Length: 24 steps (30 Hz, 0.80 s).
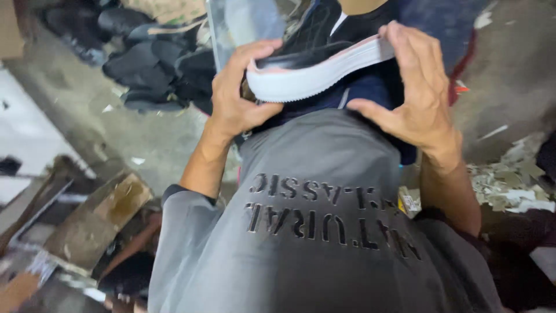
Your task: Assembling a shoe by fitting the upper to the sole and hammering the edges to secure the bond
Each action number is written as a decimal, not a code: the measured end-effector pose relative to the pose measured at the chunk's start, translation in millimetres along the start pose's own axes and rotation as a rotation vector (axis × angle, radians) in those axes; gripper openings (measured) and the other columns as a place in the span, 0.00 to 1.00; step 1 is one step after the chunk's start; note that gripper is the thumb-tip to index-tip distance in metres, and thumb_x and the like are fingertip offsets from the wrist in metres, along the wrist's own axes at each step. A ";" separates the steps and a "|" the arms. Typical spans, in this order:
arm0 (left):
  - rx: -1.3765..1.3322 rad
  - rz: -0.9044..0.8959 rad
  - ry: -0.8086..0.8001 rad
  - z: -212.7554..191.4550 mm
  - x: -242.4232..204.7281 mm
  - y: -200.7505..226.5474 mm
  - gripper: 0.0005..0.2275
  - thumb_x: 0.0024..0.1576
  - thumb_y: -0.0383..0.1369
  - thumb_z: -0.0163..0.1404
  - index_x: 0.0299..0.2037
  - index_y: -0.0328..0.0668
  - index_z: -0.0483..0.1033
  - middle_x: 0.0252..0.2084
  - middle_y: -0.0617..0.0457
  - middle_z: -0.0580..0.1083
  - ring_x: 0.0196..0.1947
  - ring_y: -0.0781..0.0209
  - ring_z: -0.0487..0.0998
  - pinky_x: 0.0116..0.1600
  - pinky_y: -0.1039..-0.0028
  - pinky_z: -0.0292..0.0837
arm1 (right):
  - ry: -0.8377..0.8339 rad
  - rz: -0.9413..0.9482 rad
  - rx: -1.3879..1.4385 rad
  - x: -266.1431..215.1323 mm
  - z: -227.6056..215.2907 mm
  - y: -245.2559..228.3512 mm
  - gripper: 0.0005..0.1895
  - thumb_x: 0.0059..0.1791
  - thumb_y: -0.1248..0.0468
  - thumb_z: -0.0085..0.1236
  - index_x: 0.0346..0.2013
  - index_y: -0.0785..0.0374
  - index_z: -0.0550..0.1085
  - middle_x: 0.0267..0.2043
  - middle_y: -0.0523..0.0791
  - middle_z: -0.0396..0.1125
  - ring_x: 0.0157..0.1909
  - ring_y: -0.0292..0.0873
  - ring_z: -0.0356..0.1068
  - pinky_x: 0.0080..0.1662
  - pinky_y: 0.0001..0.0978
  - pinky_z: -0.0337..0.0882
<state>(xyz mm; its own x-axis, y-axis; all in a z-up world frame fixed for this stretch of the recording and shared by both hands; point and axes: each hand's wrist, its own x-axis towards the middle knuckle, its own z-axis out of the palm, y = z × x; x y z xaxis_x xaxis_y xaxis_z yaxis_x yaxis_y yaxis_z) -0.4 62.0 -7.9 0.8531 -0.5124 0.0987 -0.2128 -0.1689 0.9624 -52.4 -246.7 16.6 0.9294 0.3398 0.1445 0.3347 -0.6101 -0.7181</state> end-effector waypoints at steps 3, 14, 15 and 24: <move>-0.040 -0.059 0.069 -3.8 -13.1 -14.0 0.25 0.55 0.24 0.63 0.61 0.36 0.65 0.62 0.38 0.72 0.66 0.42 0.74 0.73 0.58 0.68 | -0.055 0.003 -0.056 6.6 15.6 4.2 0.45 0.58 0.47 0.65 0.73 0.77 0.55 0.67 0.66 0.62 0.69 0.69 0.62 0.69 0.61 0.64; -0.032 -0.099 0.093 3.7 -15.4 -8.8 0.22 0.58 0.24 0.63 0.59 0.37 0.65 0.63 0.39 0.72 0.66 0.43 0.74 0.72 0.59 0.71 | 0.008 -0.076 -0.140 20.8 32.1 -19.1 0.33 0.60 0.49 0.59 0.59 0.82 0.69 0.59 0.65 0.65 0.63 0.68 0.65 0.63 0.61 0.71; -0.034 -0.100 0.090 2.8 -13.3 -6.6 0.22 0.58 0.24 0.63 0.59 0.37 0.65 0.63 0.39 0.72 0.66 0.43 0.74 0.72 0.59 0.71 | 0.007 -0.072 -0.141 22.1 32.5 -23.0 0.33 0.60 0.49 0.59 0.59 0.82 0.69 0.59 0.65 0.65 0.63 0.68 0.65 0.63 0.61 0.71; 0.021 0.077 0.019 17.7 1.7 16.3 0.22 0.63 0.31 0.63 0.59 0.29 0.64 0.63 0.31 0.69 0.66 0.38 0.75 0.72 0.58 0.75 | 0.137 -0.103 -0.144 26.8 33.9 -55.3 0.26 0.58 0.52 0.60 0.54 0.78 0.74 0.52 0.58 0.67 0.56 0.61 0.70 0.59 0.54 0.77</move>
<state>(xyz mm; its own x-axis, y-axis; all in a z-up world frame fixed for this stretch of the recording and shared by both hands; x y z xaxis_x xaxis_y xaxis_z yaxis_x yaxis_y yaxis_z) -10.8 43.5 3.6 0.8428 -0.5083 0.1769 -0.2877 -0.1478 0.9462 -51.3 -179.6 37.2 0.8981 0.3114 0.3106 0.4390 -0.6765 -0.5912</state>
